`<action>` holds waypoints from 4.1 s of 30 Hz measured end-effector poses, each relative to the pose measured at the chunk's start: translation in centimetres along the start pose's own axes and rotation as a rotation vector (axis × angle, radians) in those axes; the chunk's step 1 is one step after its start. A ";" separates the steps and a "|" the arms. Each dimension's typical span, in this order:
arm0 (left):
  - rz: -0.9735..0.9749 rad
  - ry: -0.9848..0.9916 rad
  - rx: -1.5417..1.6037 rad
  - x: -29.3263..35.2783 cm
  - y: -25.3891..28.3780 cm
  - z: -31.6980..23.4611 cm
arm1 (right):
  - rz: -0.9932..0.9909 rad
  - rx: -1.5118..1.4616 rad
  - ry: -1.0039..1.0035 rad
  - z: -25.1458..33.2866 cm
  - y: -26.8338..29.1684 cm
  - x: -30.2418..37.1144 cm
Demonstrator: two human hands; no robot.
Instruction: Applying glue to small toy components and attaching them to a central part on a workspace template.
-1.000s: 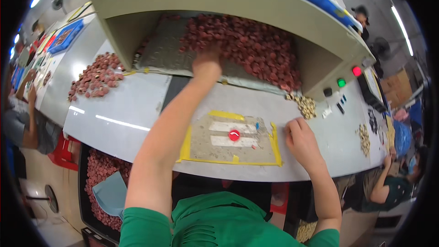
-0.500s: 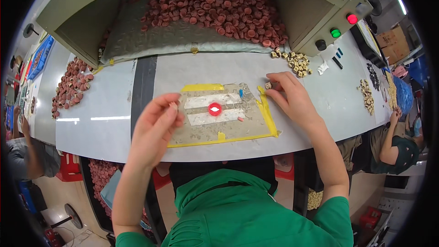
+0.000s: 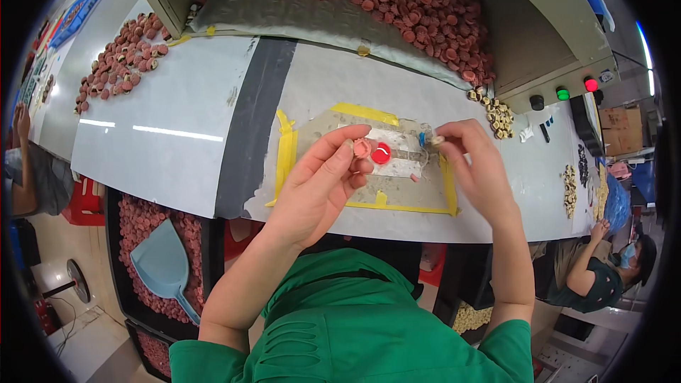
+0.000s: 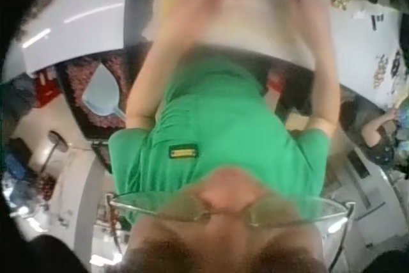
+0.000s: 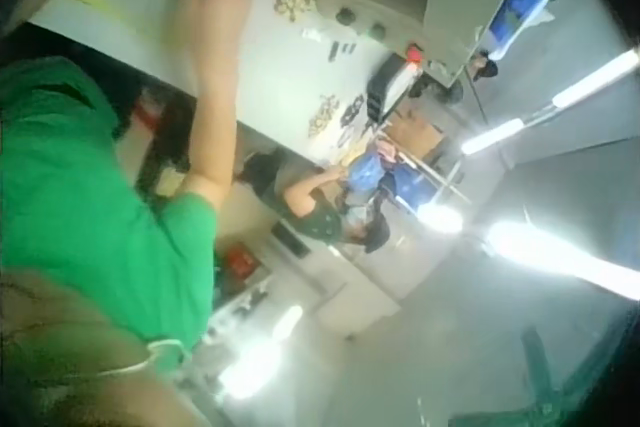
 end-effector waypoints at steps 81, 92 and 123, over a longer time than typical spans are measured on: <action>0.073 0.093 -0.269 0.6 -4.2 3.0 | 0.080 -0.585 0.077 3.1 -1.3 3.1; 0.049 0.077 -0.328 -0.3 -3.5 4.3 | -0.015 -0.682 0.033 2.5 -2.1 3.9; -0.903 -1.334 -2.294 -2.6 8.1 -29.0 | -0.421 0.315 0.232 -8.9 4.7 -4.1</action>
Point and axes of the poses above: each hand's wrist, its own x-axis away from the middle knuckle, its own y-axis out of the back of the hand, z = x × y, the point moved 6 cm from there along -x, towards the middle knuckle, and after that the axes turned 8 degrees about -z, right-handed, at the moved point
